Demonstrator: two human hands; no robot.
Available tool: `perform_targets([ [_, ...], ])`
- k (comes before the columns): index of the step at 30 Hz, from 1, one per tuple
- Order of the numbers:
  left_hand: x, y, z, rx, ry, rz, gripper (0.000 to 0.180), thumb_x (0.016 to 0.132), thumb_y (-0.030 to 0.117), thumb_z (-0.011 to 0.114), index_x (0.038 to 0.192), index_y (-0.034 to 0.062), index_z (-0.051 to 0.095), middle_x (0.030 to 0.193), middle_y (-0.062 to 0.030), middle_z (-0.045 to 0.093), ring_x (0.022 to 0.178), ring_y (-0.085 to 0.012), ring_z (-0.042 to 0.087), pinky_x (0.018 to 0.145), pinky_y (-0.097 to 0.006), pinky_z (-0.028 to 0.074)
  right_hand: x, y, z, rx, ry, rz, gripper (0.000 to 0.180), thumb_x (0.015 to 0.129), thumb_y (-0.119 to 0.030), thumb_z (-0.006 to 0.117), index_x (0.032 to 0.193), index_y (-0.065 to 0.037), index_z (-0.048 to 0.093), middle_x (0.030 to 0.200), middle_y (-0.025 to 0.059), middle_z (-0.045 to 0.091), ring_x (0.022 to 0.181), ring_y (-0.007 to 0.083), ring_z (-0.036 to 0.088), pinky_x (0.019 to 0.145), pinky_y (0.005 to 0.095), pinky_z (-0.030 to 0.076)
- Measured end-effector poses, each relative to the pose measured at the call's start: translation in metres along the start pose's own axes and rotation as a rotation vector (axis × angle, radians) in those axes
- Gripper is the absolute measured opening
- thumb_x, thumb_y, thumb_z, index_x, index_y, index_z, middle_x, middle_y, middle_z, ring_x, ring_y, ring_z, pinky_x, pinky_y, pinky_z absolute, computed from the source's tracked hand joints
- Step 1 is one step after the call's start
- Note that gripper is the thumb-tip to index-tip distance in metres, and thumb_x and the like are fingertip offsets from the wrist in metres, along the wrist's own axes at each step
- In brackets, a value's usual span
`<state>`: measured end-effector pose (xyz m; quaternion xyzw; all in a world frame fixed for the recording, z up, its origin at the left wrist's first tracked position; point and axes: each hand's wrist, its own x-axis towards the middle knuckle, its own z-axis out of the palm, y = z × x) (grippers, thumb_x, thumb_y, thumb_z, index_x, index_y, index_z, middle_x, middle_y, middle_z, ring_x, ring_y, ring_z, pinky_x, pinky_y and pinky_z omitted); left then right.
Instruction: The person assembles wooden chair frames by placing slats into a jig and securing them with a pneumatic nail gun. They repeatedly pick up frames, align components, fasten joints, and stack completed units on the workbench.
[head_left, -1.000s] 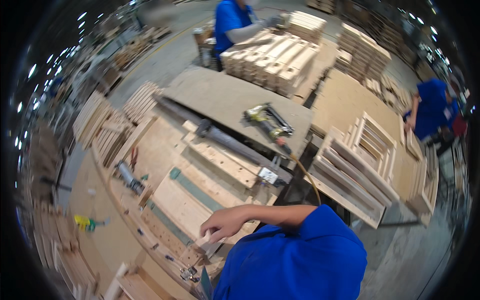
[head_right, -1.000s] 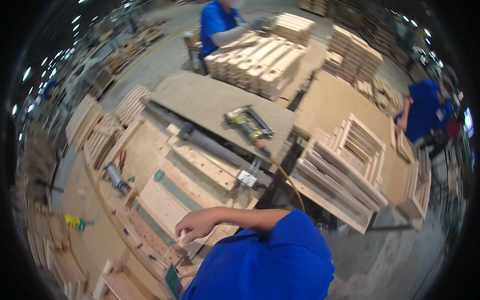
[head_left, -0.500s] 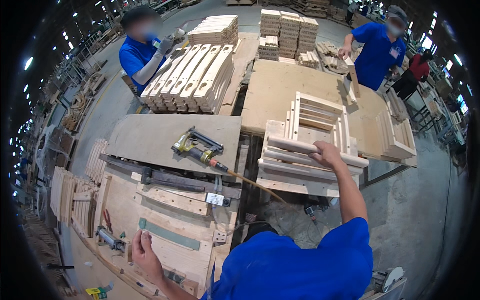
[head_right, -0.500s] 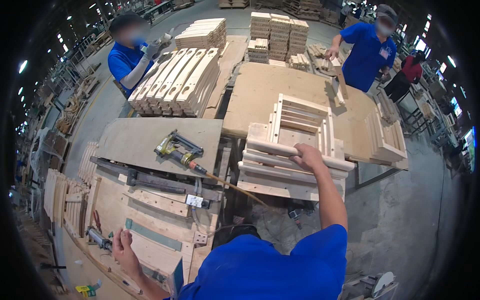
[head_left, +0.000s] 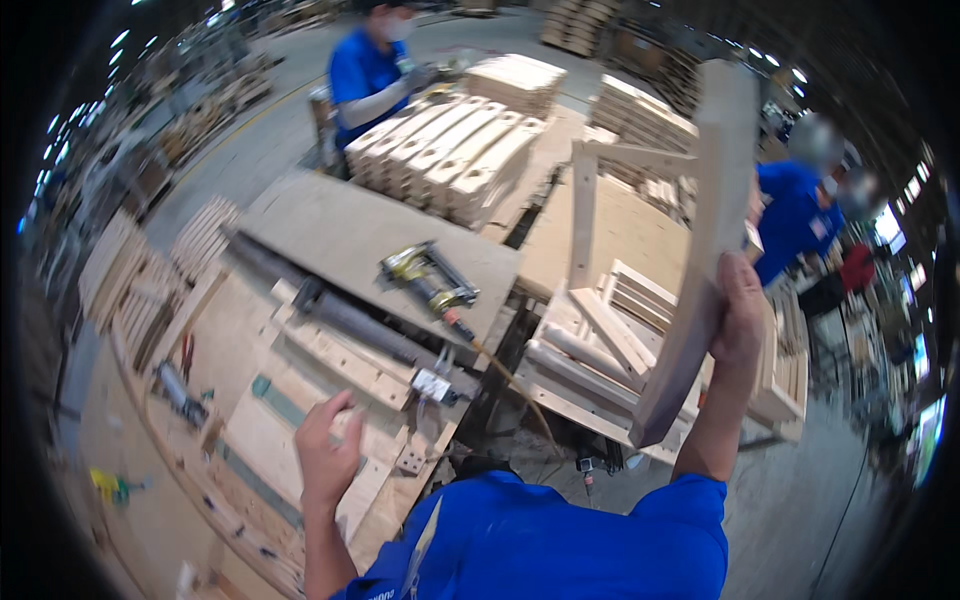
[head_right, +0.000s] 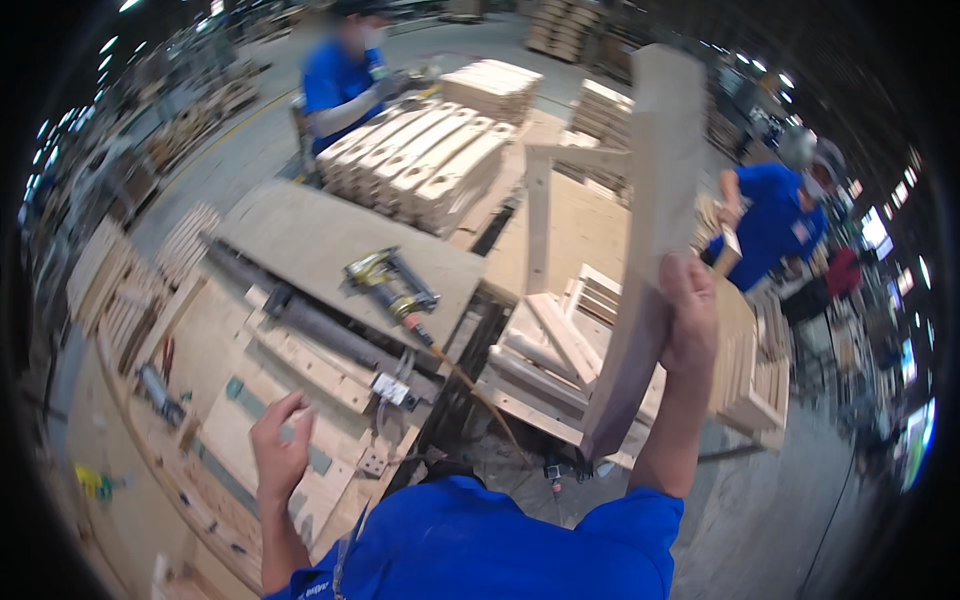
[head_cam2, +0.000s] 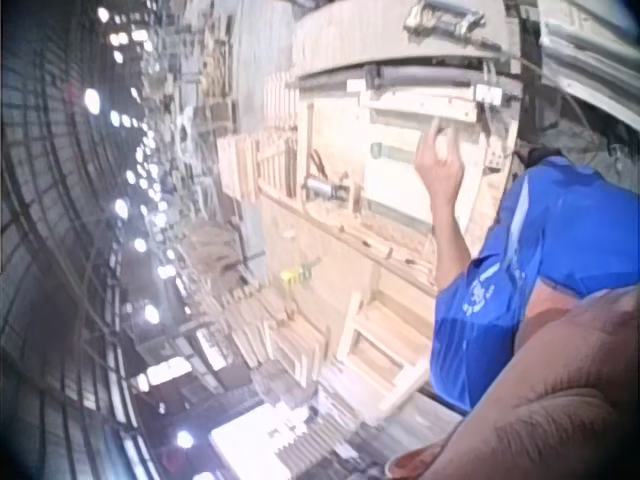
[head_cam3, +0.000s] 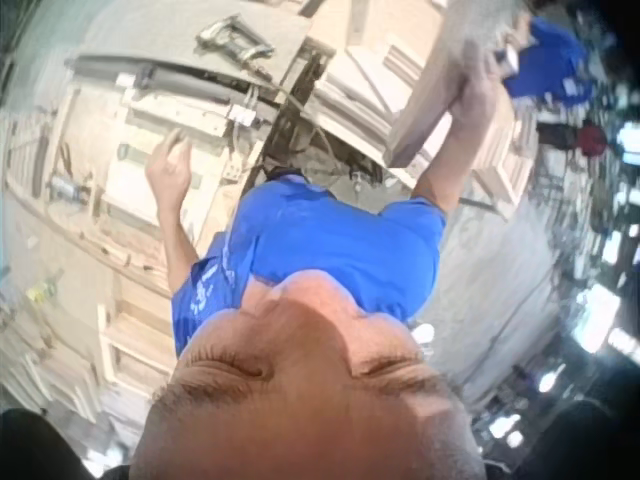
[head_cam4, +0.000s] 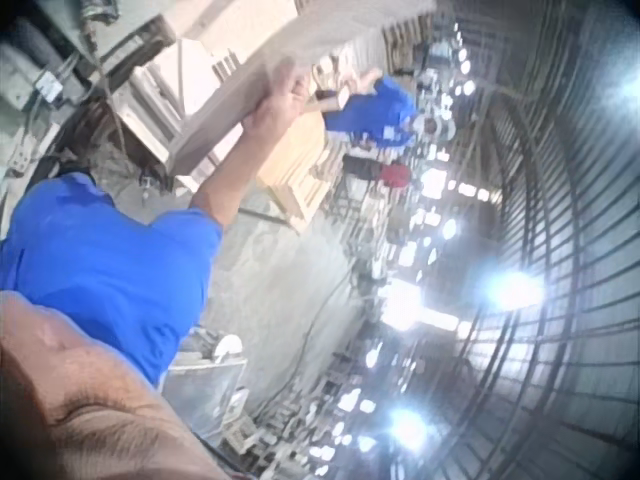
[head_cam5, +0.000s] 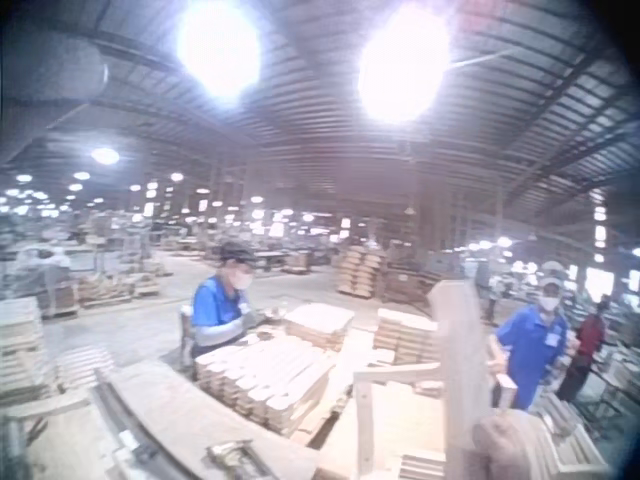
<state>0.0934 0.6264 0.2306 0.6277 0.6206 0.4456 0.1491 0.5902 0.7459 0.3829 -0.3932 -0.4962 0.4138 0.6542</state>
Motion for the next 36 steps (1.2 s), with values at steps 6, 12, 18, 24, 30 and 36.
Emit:
perform_targets([
  [6, 0.002, 0.053, 0.016, 0.212, -0.067, 0.379, 0.068, 0.076, 0.024, 0.091, 0.137, 0.0125, 0.065, 0.146, -0.0153, 0.058, 0.143, -0.0440, 0.049, 0.116, -0.057, 0.043, 0.008, 0.035, 0.142, 0.473, -0.590, 0.158, 0.058, 0.116, -0.046, 0.042, 0.148, 0.003, 0.046, 0.100, 0.0107, 0.062, 0.080, 0.0187, 0.063, 0.064, 0.0323, 0.058],
  [12, -0.043, -0.023, 0.006, 0.272, -0.313, 0.065, 0.050, 0.079, 0.016, 0.081, 0.127, 0.0185, 0.069, 0.117, -0.0086, 0.070, 0.113, -0.0320, 0.068, 0.096, -0.051, 0.054, -0.015, 0.136, 0.299, 0.407, -0.802, 0.560, 0.059, 0.113, -0.053, 0.047, 0.143, -0.002, 0.053, 0.095, 0.0058, 0.061, 0.070, 0.0163, 0.061, 0.059, 0.0321, 0.055],
  [18, -0.097, -0.110, -0.016, 0.458, -0.201, -0.244, 0.031, 0.086, 0.017, 0.075, 0.116, 0.0173, 0.067, 0.098, -0.0069, 0.070, 0.101, -0.0317, 0.071, 0.085, -0.048, 0.054, -0.077, 0.268, 0.415, -0.296, -1.038, 0.339, 0.076, 0.092, -0.022, 0.082, 0.154, -0.002, 0.043, 0.122, 0.0110, 0.065, 0.108, 0.0191, 0.065, 0.089, 0.0352, 0.056],
  [24, -0.117, -0.165, -0.019, 0.376, -0.207, -0.478, 0.029, 0.095, 0.035, 0.072, 0.117, 0.0165, 0.066, 0.100, -0.0100, 0.070, 0.100, -0.0354, 0.071, 0.085, -0.052, 0.054, -0.120, 0.366, 0.475, -0.335, -1.107, 0.427, 0.072, 0.086, -0.007, 0.072, 0.152, 0.003, 0.044, 0.130, 0.0164, 0.065, 0.119, 0.0252, 0.065, 0.103, 0.0377, 0.051],
  [30, -0.127, -0.181, -0.022, 0.410, -0.279, -0.602, 0.033, 0.100, 0.042, 0.067, 0.119, 0.0154, 0.068, 0.100, -0.0129, 0.070, 0.101, -0.0375, 0.070, 0.086, -0.053, 0.053, -0.147, 0.425, 0.486, -0.333, -1.169, 0.516, 0.070, 0.086, -0.009, 0.069, 0.151, 0.002, 0.047, 0.126, 0.0164, 0.069, 0.113, 0.0260, 0.068, 0.102, 0.0369, 0.052],
  [36, -0.143, -0.181, -0.027, 0.439, -0.180, -0.577, 0.031, 0.095, 0.039, 0.074, 0.110, 0.0115, 0.070, 0.101, -0.0127, 0.066, 0.103, -0.0365, 0.066, 0.087, -0.050, 0.052, -0.172, 0.448, 0.484, -0.576, -1.182, 0.210, 0.068, 0.085, -0.018, 0.069, 0.145, 0.006, 0.047, 0.123, 0.0289, 0.066, 0.115, 0.0418, 0.066, 0.102, 0.0478, 0.052],
])
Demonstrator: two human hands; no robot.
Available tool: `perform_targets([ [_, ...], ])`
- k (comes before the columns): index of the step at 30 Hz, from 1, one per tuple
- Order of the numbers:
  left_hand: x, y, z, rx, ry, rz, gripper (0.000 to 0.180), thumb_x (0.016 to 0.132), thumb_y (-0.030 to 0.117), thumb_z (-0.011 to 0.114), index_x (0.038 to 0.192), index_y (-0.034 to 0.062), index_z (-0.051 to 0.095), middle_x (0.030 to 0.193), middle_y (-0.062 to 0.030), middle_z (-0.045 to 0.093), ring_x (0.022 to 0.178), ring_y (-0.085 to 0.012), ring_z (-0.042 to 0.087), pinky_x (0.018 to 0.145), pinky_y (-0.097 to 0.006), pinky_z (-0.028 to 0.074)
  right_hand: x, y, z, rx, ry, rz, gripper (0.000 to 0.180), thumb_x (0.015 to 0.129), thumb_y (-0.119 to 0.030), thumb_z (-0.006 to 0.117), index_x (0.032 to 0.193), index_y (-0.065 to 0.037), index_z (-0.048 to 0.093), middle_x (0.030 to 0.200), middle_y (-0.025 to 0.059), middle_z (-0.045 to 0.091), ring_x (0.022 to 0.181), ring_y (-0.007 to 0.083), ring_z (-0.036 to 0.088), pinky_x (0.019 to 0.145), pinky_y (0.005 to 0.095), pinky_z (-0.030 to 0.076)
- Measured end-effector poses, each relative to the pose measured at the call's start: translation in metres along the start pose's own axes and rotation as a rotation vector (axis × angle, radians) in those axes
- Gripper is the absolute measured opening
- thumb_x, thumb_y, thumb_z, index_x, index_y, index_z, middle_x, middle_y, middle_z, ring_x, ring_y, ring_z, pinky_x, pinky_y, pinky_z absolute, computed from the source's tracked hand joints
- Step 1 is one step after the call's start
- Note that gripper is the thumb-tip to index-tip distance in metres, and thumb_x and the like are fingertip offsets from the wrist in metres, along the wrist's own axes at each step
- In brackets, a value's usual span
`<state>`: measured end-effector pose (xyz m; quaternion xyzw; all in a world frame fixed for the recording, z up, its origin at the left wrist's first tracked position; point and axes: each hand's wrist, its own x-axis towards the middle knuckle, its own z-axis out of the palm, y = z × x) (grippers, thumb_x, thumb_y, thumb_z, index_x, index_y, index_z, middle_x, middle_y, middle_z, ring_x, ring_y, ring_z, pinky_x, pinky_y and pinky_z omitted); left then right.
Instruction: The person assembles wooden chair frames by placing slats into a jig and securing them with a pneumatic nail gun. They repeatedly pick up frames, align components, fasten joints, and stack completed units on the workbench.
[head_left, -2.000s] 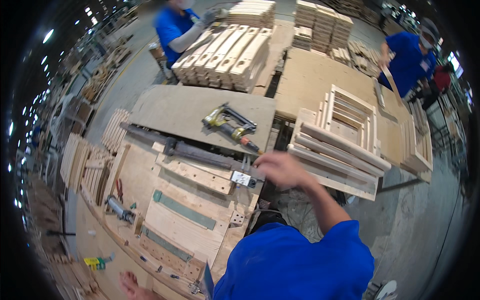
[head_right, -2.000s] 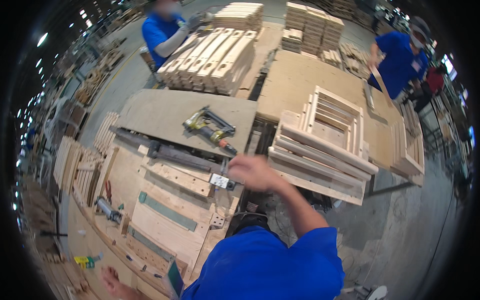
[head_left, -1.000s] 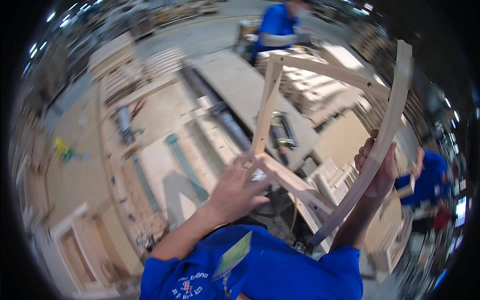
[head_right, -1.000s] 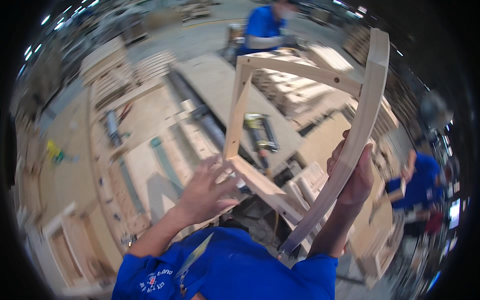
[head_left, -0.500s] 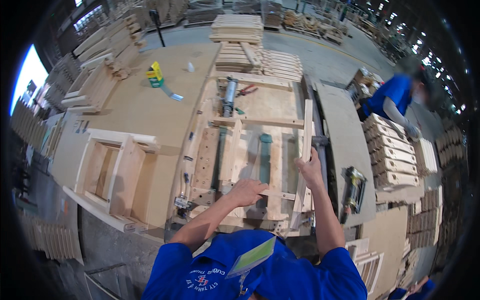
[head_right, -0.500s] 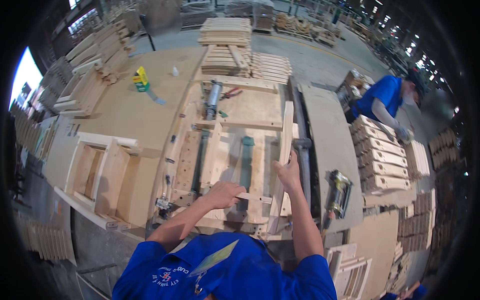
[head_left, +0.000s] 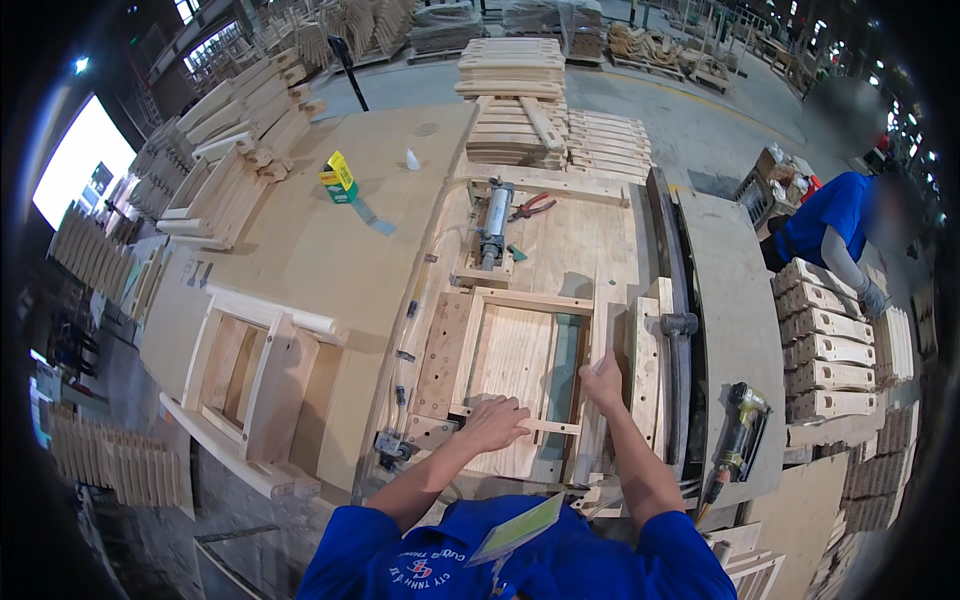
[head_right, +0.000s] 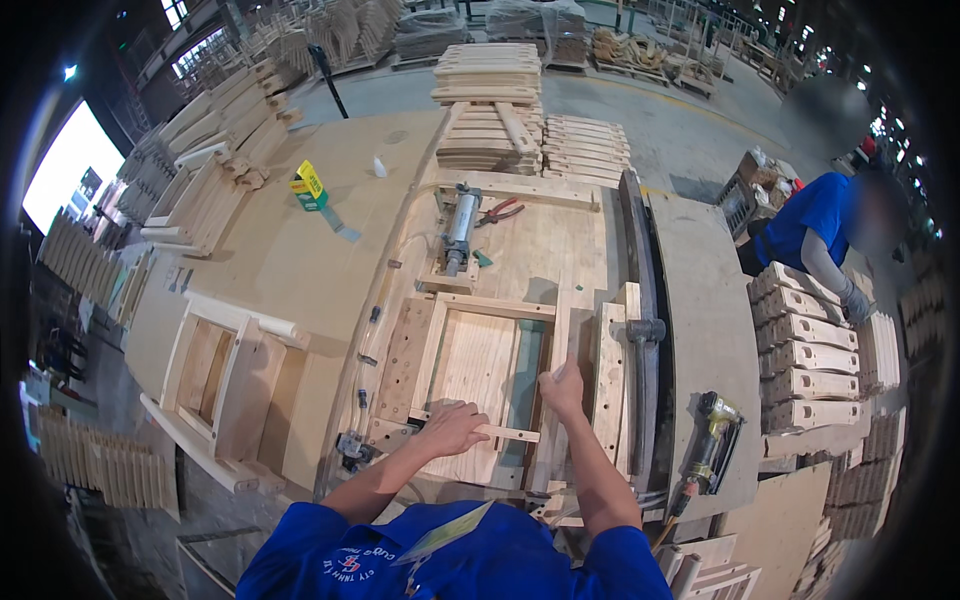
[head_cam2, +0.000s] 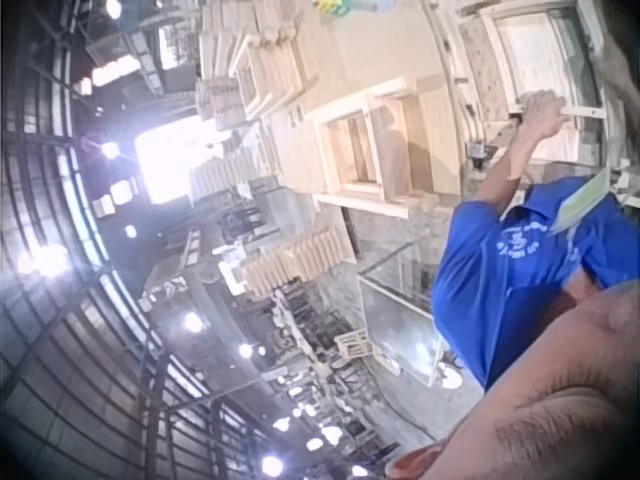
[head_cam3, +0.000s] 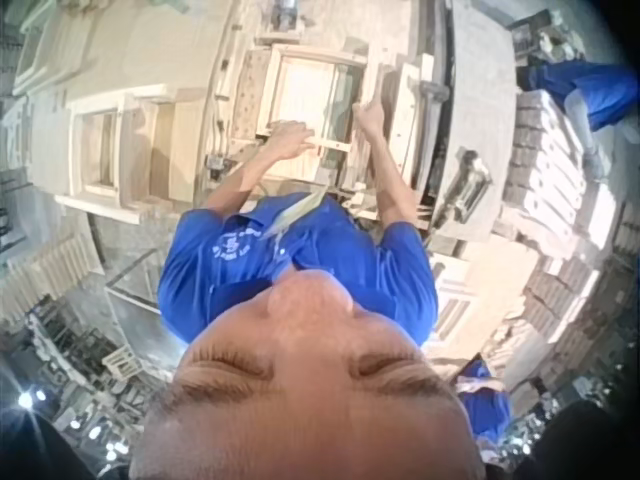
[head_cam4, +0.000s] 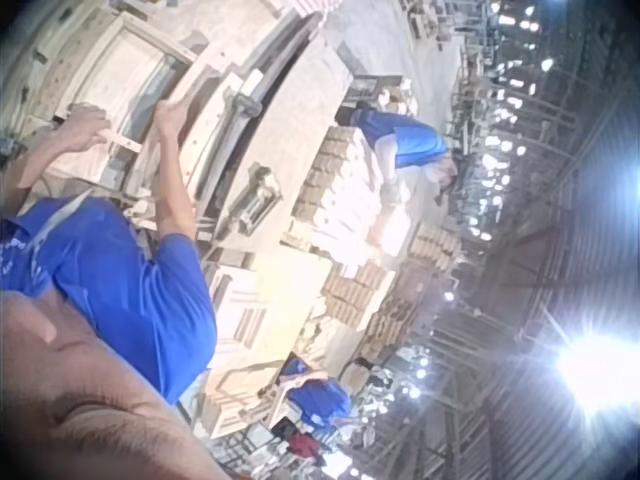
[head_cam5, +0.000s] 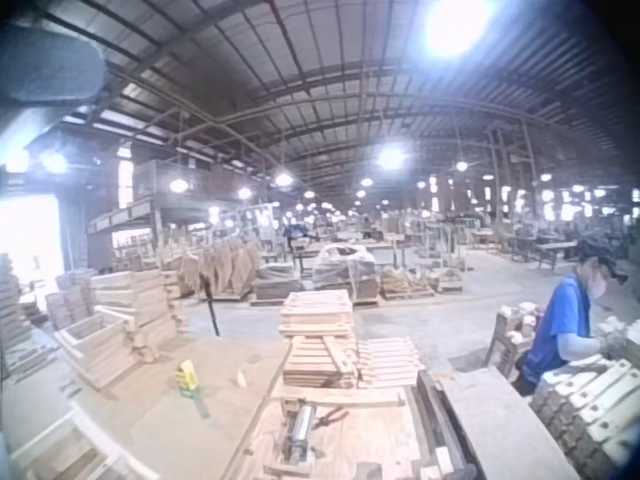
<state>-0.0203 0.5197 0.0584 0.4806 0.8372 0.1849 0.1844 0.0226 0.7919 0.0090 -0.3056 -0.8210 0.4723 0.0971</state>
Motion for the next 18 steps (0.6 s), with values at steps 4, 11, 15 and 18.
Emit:
perform_targets([
  [4, -0.012, 0.004, 0.011, 0.051, 0.170, -0.032, 0.033, 0.092, 0.038, 0.077, 0.100, 0.0075, 0.071, 0.098, -0.0130, 0.064, 0.097, -0.0355, 0.064, 0.085, -0.049, 0.052, -0.003, -0.006, -0.001, -0.307, -0.011, -0.056, 0.059, 0.088, -0.019, 0.069, 0.138, 0.006, 0.049, 0.119, 0.0329, 0.060, 0.117, 0.0525, 0.059, 0.102, 0.0567, 0.049],
  [11, -0.018, 0.016, 0.023, 0.016, 0.308, -0.062, 0.036, 0.087, 0.041, 0.081, 0.095, 0.0075, 0.071, 0.094, -0.0129, 0.062, 0.094, -0.0323, 0.063, 0.083, -0.049, 0.049, -0.022, -0.010, -0.016, -0.347, -0.010, -0.070, 0.075, 0.090, -0.022, 0.073, 0.153, 0.000, 0.039, 0.131, 0.0320, 0.055, 0.120, 0.0521, 0.057, 0.102, 0.0582, 0.049],
  [15, -0.023, 0.016, 0.023, 0.024, 0.330, -0.085, 0.025, 0.087, 0.027, 0.079, 0.100, 0.0073, 0.071, 0.095, -0.0125, 0.063, 0.094, -0.0331, 0.065, 0.085, -0.049, 0.050, -0.068, -0.043, -0.011, -0.617, 0.121, -0.367, 0.070, 0.090, -0.023, 0.075, 0.149, 0.001, 0.046, 0.137, 0.0322, 0.055, 0.118, 0.0482, 0.060, 0.103, 0.0558, 0.048],
  [18, -0.025, 0.018, 0.022, 0.046, 0.322, -0.085, 0.024, 0.085, 0.016, 0.076, 0.106, 0.0070, 0.070, 0.097, -0.0127, 0.065, 0.097, -0.0341, 0.066, 0.089, -0.049, 0.051, -0.119, -0.059, 0.009, -0.569, -0.213, -0.526, 0.062, 0.085, -0.023, 0.077, 0.139, -0.001, 0.056, 0.123, 0.0211, 0.065, 0.111, 0.0397, 0.062, 0.097, 0.0537, 0.047],
])
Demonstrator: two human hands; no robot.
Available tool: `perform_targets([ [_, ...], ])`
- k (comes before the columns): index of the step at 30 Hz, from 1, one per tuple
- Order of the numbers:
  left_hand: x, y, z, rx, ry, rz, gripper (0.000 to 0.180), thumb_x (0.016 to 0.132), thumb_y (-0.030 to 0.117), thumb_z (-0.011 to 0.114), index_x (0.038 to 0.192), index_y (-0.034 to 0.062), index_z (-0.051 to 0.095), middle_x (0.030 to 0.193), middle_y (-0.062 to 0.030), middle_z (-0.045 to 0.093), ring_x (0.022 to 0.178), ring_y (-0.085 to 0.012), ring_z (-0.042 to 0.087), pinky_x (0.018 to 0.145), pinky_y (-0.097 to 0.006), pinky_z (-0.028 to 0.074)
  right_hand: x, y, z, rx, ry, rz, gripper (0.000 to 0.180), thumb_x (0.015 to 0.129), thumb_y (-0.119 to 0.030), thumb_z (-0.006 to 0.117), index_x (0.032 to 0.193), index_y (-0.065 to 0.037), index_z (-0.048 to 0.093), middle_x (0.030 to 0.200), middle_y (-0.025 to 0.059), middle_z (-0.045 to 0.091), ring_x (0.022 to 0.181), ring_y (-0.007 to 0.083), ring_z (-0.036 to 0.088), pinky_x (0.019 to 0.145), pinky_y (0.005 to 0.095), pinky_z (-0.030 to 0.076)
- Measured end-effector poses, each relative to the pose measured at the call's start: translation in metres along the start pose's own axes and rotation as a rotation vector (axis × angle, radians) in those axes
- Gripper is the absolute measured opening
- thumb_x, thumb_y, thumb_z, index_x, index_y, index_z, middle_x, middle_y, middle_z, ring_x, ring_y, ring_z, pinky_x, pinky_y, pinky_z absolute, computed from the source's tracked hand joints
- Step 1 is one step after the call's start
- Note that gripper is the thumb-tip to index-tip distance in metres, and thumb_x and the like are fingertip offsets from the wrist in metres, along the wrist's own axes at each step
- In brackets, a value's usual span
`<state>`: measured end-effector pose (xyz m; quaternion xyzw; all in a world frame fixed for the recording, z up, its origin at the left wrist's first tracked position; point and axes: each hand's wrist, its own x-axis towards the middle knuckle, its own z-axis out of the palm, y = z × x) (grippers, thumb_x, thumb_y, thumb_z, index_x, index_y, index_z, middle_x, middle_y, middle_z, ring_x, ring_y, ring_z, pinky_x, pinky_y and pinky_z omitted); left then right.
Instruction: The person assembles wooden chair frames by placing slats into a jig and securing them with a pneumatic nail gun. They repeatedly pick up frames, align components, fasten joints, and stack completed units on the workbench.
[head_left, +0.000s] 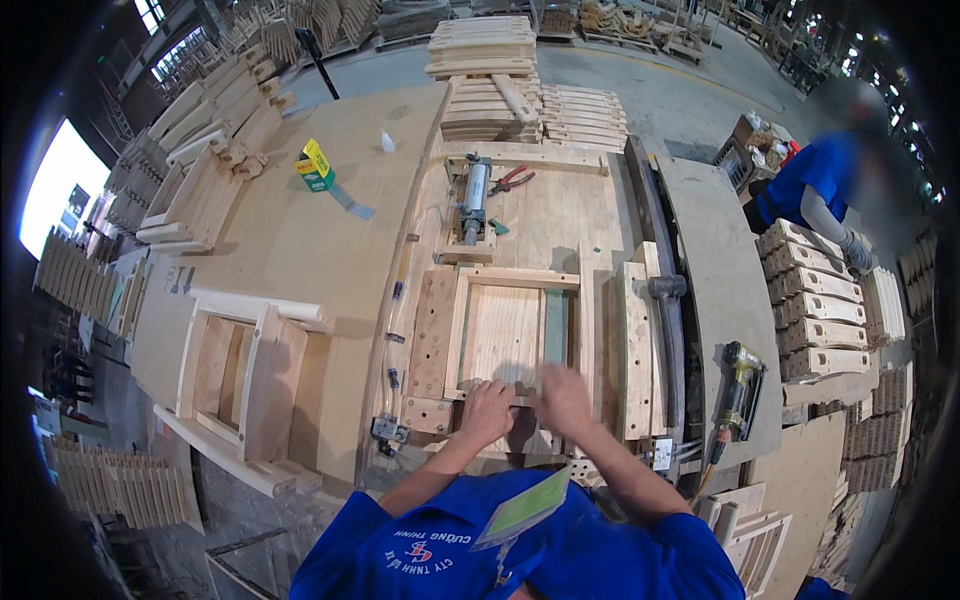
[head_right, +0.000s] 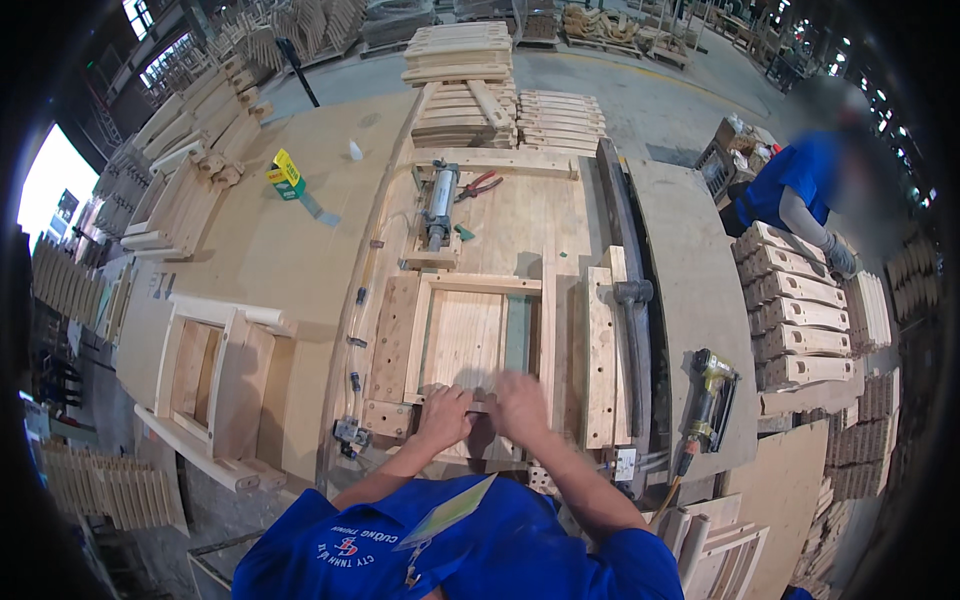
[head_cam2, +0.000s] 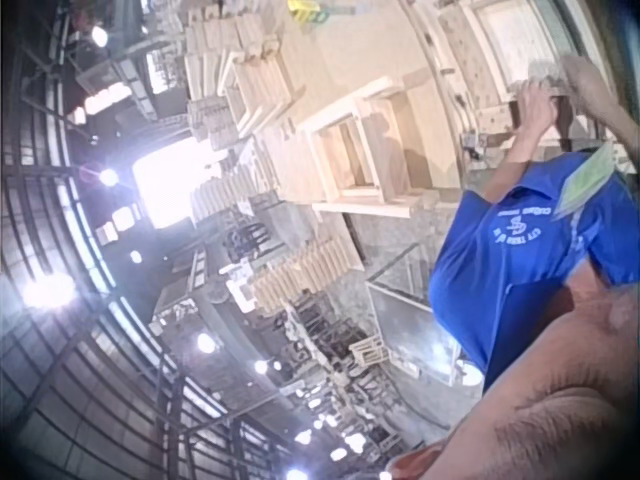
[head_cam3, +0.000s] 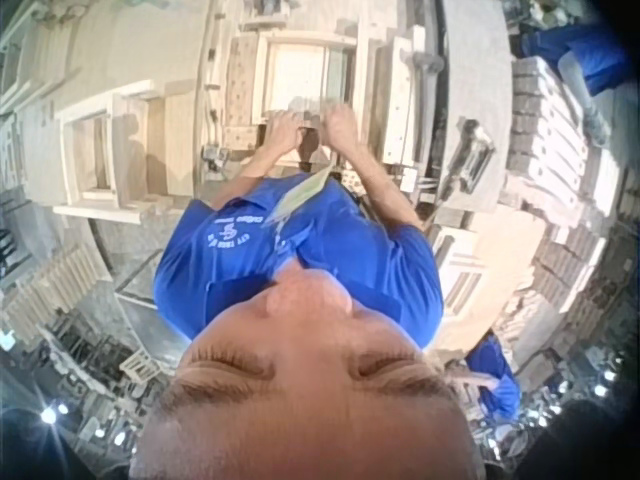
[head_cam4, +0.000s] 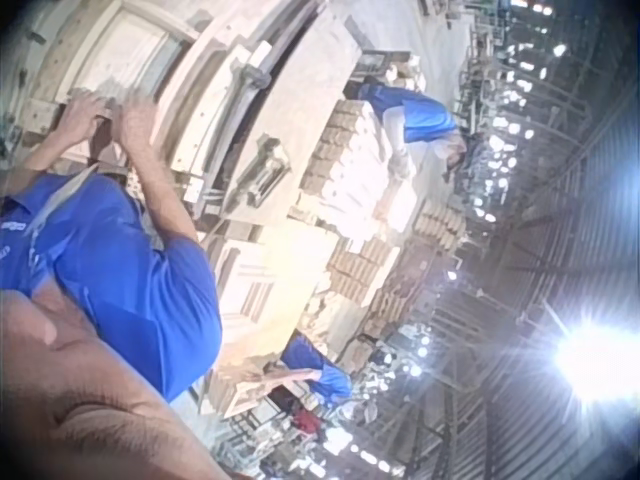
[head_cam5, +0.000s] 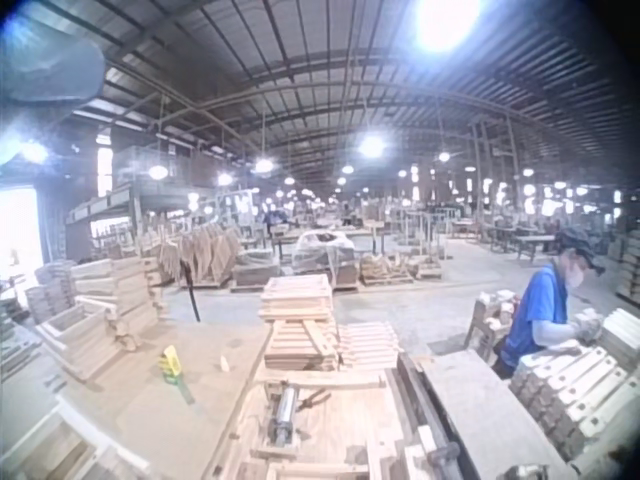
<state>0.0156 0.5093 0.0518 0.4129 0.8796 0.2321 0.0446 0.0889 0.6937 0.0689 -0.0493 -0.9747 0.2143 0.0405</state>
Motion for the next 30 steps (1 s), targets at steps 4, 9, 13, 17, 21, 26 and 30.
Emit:
perform_targets([
  [4, -0.006, -0.009, -0.013, -0.085, -0.038, 0.012, 0.026, 0.086, 0.012, 0.073, 0.111, 0.0059, 0.072, 0.106, -0.0155, 0.069, 0.104, -0.0376, 0.066, 0.098, -0.049, 0.052, -0.025, -0.023, 0.031, -0.114, 0.057, -0.163, 0.052, 0.083, -0.020, 0.076, 0.130, -0.004, 0.061, 0.107, 0.0139, 0.068, 0.104, 0.0338, 0.063, 0.095, 0.0491, 0.045],
  [9, -0.055, -0.052, -0.096, 0.119, 0.309, 0.266, 0.024, 0.087, 0.009, 0.078, 0.109, 0.0025, 0.072, 0.111, -0.0151, 0.071, 0.113, -0.0384, 0.066, 0.103, -0.050, 0.052, -0.028, -0.026, 0.021, -0.052, 0.043, -0.161, 0.046, 0.088, -0.018, 0.069, 0.130, -0.002, 0.060, 0.114, 0.0128, 0.065, 0.109, 0.0306, 0.062, 0.101, 0.0488, 0.042],
  [13, -0.047, -0.046, -0.112, 0.054, 0.393, 0.139, 0.020, 0.087, 0.005, 0.078, 0.105, 0.0012, 0.071, 0.108, -0.0152, 0.071, 0.109, -0.0383, 0.067, 0.098, -0.049, 0.054, -0.031, -0.024, 0.023, -0.061, -0.012, -0.125, 0.053, 0.089, -0.020, 0.071, 0.137, -0.002, 0.056, 0.119, 0.0133, 0.064, 0.117, 0.0315, 0.060, 0.106, 0.0494, 0.040],
  [17, -0.011, -0.021, -0.070, -0.172, 0.471, 0.041, 0.012, 0.090, 0.005, 0.077, 0.100, 0.0019, 0.072, 0.100, -0.0154, 0.071, 0.100, -0.0380, 0.067, 0.092, -0.049, 0.054, -0.032, -0.024, 0.018, -0.070, -0.011, -0.131, 0.063, 0.089, -0.021, 0.073, 0.145, -0.003, 0.052, 0.128, 0.0157, 0.063, 0.126, 0.0343, 0.057, 0.113, 0.0515, 0.038],
  [21, 0.031, -0.010, -0.019, -0.326, 0.364, -0.053, 0.013, 0.094, 0.014, 0.077, 0.100, 0.0026, 0.074, 0.094, -0.0155, 0.073, 0.093, -0.0365, 0.069, 0.084, -0.046, 0.054, -0.052, -0.023, -0.006, 0.047, 0.085, -0.049, 0.066, 0.086, -0.022, 0.079, 0.144, -0.002, 0.054, 0.135, 0.0184, 0.061, 0.132, 0.0369, 0.054, 0.115, 0.0540, 0.038],
  [26, 0.052, -0.006, 0.018, -0.310, 0.017, -0.288, 0.027, 0.102, 0.032, 0.067, 0.103, 0.0059, 0.075, 0.098, -0.0165, 0.073, 0.099, -0.0375, 0.069, 0.087, -0.048, 0.054, -0.142, 0.017, -0.084, -0.012, 0.391, 0.317, 0.054, 0.085, -0.019, 0.082, 0.133, -0.003, 0.064, 0.132, 0.0226, 0.063, 0.122, 0.0427, 0.059, 0.107, 0.0522, 0.046],
  [30, 0.063, -0.002, 0.022, -0.247, -0.141, -0.383, 0.034, 0.103, 0.038, 0.062, 0.104, 0.0063, 0.074, 0.103, -0.0164, 0.074, 0.103, -0.0381, 0.069, 0.092, -0.052, 0.052, -0.194, 0.055, -0.097, -0.303, 0.444, 0.644, 0.060, 0.092, -0.022, 0.075, 0.143, 0.001, 0.054, 0.137, 0.0246, 0.059, 0.127, 0.0453, 0.054, 0.110, 0.0550, 0.040],
])
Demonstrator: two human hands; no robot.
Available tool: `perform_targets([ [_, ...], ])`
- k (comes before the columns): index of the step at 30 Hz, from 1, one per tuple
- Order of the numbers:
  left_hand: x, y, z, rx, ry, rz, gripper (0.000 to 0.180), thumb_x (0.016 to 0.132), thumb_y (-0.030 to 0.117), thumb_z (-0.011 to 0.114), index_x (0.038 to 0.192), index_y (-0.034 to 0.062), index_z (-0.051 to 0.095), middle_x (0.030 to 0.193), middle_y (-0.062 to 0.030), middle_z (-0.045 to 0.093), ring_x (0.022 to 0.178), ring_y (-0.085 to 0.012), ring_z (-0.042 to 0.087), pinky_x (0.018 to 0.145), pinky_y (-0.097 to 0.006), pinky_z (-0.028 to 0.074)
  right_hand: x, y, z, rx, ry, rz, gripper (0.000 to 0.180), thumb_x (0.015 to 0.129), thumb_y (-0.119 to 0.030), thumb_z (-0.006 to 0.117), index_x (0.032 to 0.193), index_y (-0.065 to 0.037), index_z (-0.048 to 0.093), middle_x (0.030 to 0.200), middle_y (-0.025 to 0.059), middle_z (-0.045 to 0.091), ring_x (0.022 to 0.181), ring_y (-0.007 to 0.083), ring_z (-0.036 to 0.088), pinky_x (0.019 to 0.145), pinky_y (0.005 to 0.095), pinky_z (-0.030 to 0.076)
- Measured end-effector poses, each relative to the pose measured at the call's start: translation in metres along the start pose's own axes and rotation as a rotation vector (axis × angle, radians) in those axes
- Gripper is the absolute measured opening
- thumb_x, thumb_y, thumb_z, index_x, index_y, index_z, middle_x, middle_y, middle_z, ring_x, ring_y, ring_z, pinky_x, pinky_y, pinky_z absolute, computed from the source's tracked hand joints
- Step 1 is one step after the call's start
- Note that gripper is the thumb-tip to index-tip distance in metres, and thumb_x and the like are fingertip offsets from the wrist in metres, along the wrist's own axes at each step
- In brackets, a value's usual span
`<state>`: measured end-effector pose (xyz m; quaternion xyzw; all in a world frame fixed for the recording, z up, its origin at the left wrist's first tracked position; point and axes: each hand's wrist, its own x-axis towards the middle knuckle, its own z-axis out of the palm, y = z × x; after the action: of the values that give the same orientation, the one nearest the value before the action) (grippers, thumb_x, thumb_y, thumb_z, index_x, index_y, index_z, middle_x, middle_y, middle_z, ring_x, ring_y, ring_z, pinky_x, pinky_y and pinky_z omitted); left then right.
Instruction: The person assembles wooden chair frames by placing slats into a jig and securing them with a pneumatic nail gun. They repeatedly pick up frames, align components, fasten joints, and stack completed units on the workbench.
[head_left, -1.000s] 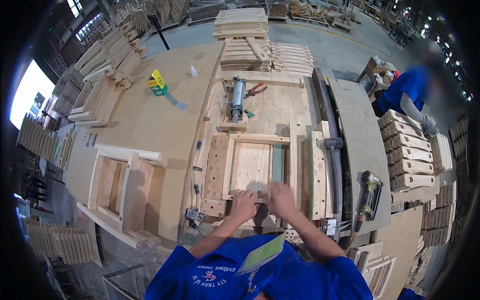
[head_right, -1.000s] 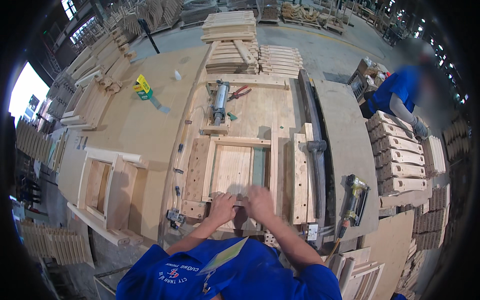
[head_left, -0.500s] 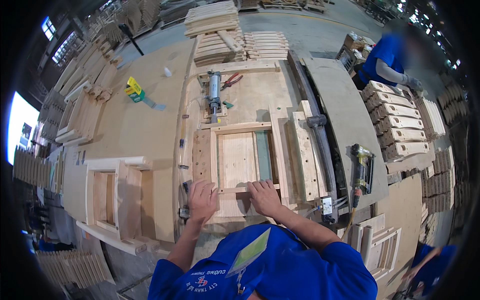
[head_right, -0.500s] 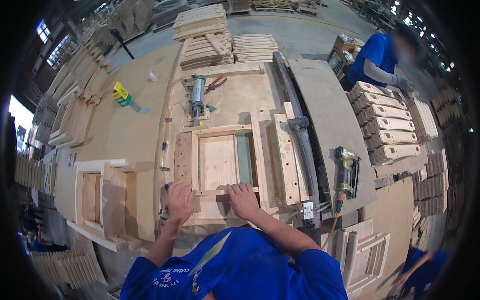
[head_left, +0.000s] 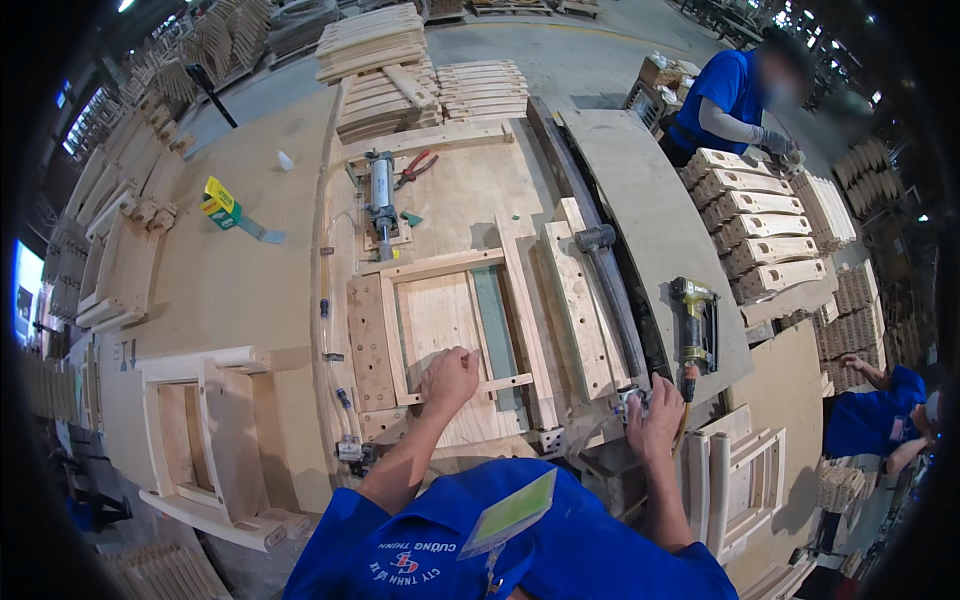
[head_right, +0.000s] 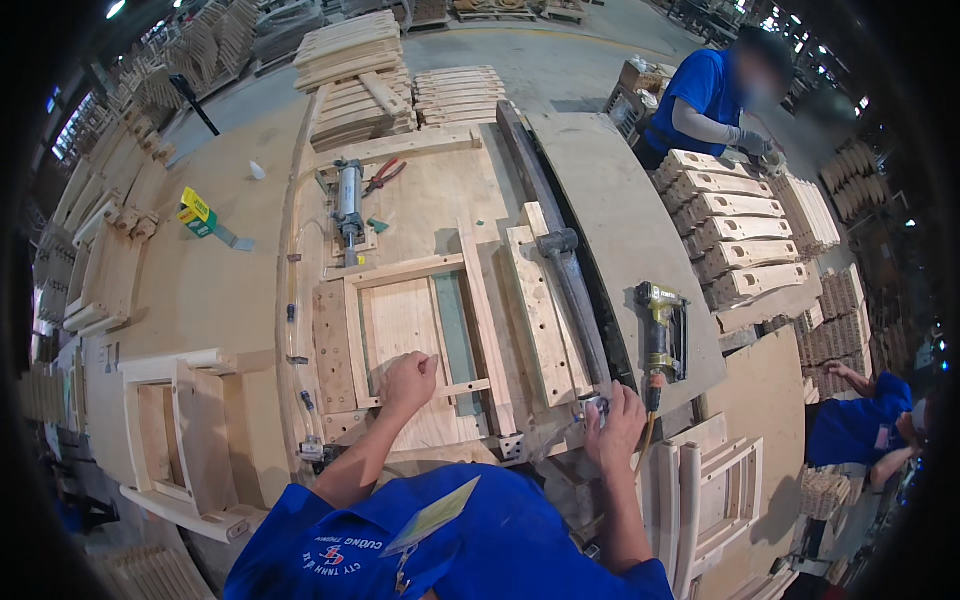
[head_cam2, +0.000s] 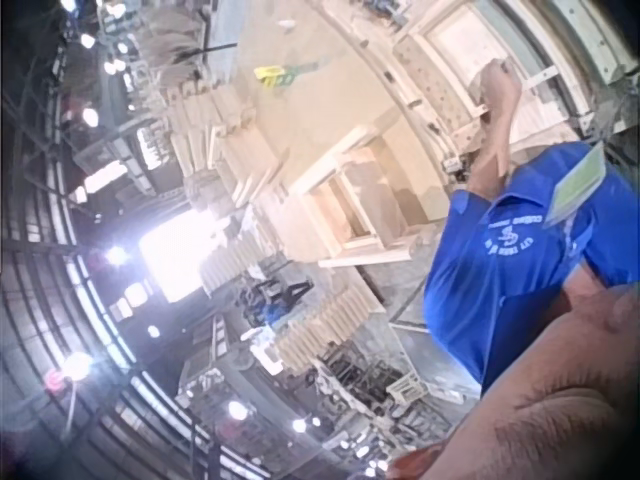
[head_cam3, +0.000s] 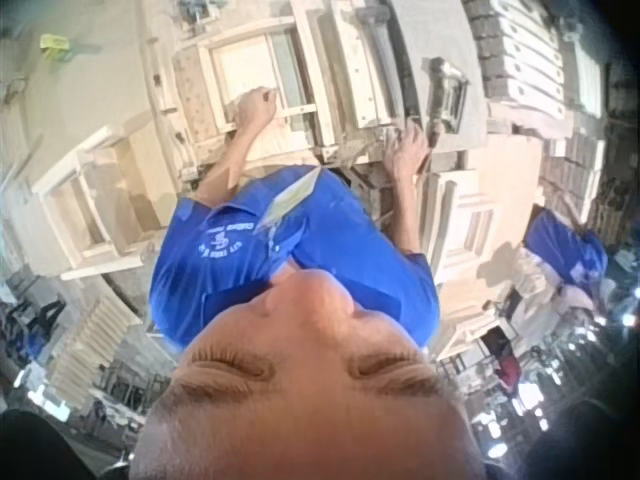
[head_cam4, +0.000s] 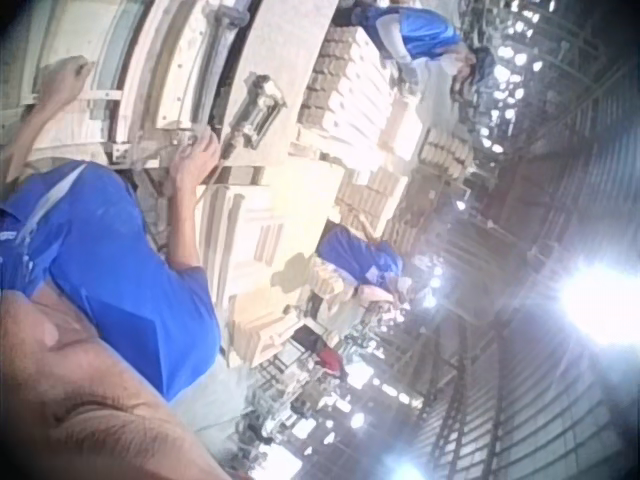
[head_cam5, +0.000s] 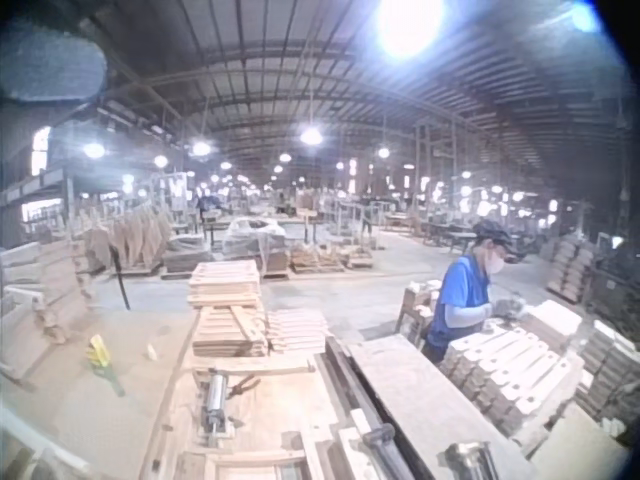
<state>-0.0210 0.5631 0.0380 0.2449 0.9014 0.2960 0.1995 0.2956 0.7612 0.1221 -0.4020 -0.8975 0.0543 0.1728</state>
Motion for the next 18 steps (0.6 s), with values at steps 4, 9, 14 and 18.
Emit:
perform_targets([
  [4, 0.002, 0.003, -0.001, 0.045, -0.074, -0.063, 0.035, 0.102, 0.039, 0.061, 0.109, 0.0072, 0.073, 0.112, -0.0166, 0.074, 0.110, -0.0381, 0.068, 0.097, -0.054, 0.050, 0.018, -0.004, 0.010, 0.028, -0.011, -0.115, 0.063, 0.093, -0.024, 0.073, 0.147, 0.000, 0.052, 0.141, 0.0250, 0.057, 0.131, 0.0457, 0.051, 0.113, 0.0543, 0.038],
  [9, 0.000, 0.004, -0.005, 0.049, -0.083, -0.136, 0.033, 0.101, 0.038, 0.061, 0.112, 0.0086, 0.073, 0.115, -0.0166, 0.073, 0.113, -0.0382, 0.067, 0.098, -0.054, 0.050, 0.058, -0.028, 0.021, 0.079, -0.140, -0.149, 0.060, 0.093, -0.025, 0.074, 0.145, -0.003, 0.054, 0.139, 0.0236, 0.058, 0.127, 0.0438, 0.055, 0.107, 0.0542, 0.044],
  [14, -0.003, 0.010, -0.012, 0.079, -0.070, -0.141, 0.032, 0.101, 0.036, 0.061, 0.113, 0.0085, 0.073, 0.115, -0.0174, 0.074, 0.112, -0.0391, 0.069, 0.098, -0.054, 0.051, 0.127, -0.062, 0.079, 0.134, -0.243, 0.044, 0.054, 0.092, -0.027, 0.074, 0.139, -0.004, 0.060, 0.125, 0.0251, 0.064, 0.113, 0.0474, 0.064, 0.094, 0.0546, 0.054],
  [18, -0.002, 0.013, -0.014, 0.085, -0.065, -0.132, 0.030, 0.101, 0.035, 0.060, 0.112, 0.0095, 0.072, 0.112, -0.0158, 0.075, 0.111, -0.0378, 0.070, 0.099, -0.053, 0.051, 0.149, -0.079, 0.122, 0.157, -0.173, 0.120, 0.050, 0.093, -0.027, 0.073, 0.135, -0.002, 0.060, 0.120, 0.0239, 0.067, 0.113, 0.0433, 0.067, 0.092, 0.0525, 0.056],
])
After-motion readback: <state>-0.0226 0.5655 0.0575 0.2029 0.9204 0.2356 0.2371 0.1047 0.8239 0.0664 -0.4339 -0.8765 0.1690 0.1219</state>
